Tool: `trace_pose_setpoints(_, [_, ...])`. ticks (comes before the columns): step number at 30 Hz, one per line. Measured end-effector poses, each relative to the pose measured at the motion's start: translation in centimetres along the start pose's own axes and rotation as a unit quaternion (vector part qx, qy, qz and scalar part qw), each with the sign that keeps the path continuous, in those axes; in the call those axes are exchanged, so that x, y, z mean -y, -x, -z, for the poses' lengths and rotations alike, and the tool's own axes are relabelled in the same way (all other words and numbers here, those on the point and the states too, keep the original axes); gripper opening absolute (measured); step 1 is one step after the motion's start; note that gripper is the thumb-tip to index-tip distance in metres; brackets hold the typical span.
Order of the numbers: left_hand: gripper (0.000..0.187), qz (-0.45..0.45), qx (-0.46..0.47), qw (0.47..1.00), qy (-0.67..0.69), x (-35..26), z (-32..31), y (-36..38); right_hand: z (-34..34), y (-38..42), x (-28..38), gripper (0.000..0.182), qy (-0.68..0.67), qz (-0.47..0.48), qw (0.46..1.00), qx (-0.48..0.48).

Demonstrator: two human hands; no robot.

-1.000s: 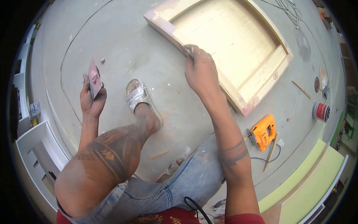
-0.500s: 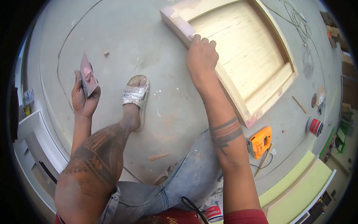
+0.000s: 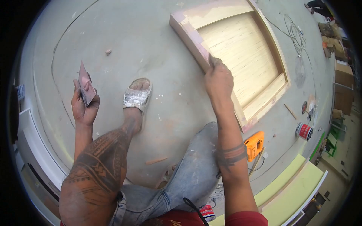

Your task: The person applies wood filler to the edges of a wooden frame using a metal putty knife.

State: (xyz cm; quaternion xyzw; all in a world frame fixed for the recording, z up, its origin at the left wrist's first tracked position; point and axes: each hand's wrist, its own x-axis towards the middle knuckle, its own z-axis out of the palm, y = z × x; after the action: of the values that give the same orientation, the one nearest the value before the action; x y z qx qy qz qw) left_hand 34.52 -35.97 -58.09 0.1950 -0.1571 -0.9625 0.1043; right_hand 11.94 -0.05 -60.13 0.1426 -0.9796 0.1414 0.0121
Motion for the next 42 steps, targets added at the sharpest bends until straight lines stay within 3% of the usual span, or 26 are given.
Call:
trace_pose_setpoints(3, [0.038,0.0,-0.043,0.999,-0.002,0.1,-1.1,-0.1,1.0,-0.7,-0.4,0.028,0.034,-0.106,0.993,0.036])
trace_pose_setpoints(9, [0.038,-0.031,-0.103,0.993,-0.049,-0.3,-1.8,-0.6,-1.7,-3.3,2.2,0.026,0.07,-0.091,0.993,-0.001])
trace_pose_setpoints(12, [0.04,0.009,-0.013,1.0,-0.022,-1.1,-0.4,-0.7,-3.7,-5.3,4.1,0.024,0.053,-0.071,0.996,-0.015])
trace_pose_setpoints(18, [0.044,0.059,-0.029,0.998,-0.014,0.8,-0.9,-1.4,-3.8,-7.6,6.7,0.033,-0.006,-0.037,0.999,0.04])
trace_pose_setpoints(19, [0.045,0.092,0.013,0.996,-0.01,1.4,-0.1,-1.9,-2.7,-7.1,7.2,0.032,-0.079,-0.011,0.996,0.05])
trace_pose_setpoints(21, [0.046,0.146,-0.021,0.989,0.024,3.2,0.1,-3.0,-0.3,-4.5,8.4,0.029,-0.226,0.049,0.97,0.069])
trace_pose_setpoints(23, [0.05,0.199,-0.009,0.978,0.055,5.2,-0.1,-4.0,1.7,-1.3,9.8,0.031,-0.378,0.153,0.913,0.002])
trace_pose_setpoints(28, [0.06,0.282,0.035,0.957,-0.054,8.6,-5.4,-4.2,5.8,5.1,10.4,0.055,-0.287,0.434,0.854,-0.022])
trace_pose_setpoints(31, [0.064,0.236,0.076,0.961,-0.119,8.8,-7.3,-3.8,3.2,6.7,9.2,0.056,-0.227,0.402,0.885,-0.067])
trace_pose_setpoints(34, [0.066,0.194,0.056,0.973,-0.113,8.8,-6.2,-3.7,1.9,6.8,7.3,0.061,-0.156,0.335,0.929,-0.027])
trace_pose_setpoints(36, [0.067,0.17,0.017,0.981,-0.091,8.0,-5.7,-3.2,2.9,6.0,5.9,0.062,-0.029,0.329,0.943,0.033])
trace_pose_setpoints(38, [0.065,0.087,0.066,0.978,-0.175,6.9,-5.6,-3.1,2.2,5.8,5.3,0.063,-0.238,0.236,0.941,0.055])
trace_pose_setpoints(39, [0.064,0.045,0.099,0.968,-0.226,6.9,-5.3,-3.4,1.7,6.4,5.7,0.052,-0.392,0.136,0.909,0.039])
trace_pose_setpoints(40, [0.064,0.007,0.134,0.953,-0.272,6.8,-5.4,-3.6,3.3,6.5,8.3,0.034,-0.513,-0.031,0.857,0.033])
trace_pose_setpoints(42, [0.06,-0.088,0.146,0.879,-0.446,6.6,-6.8,-3.0,6.0,5.5,9.2,0.027,-0.738,-0.257,0.613,0.116])
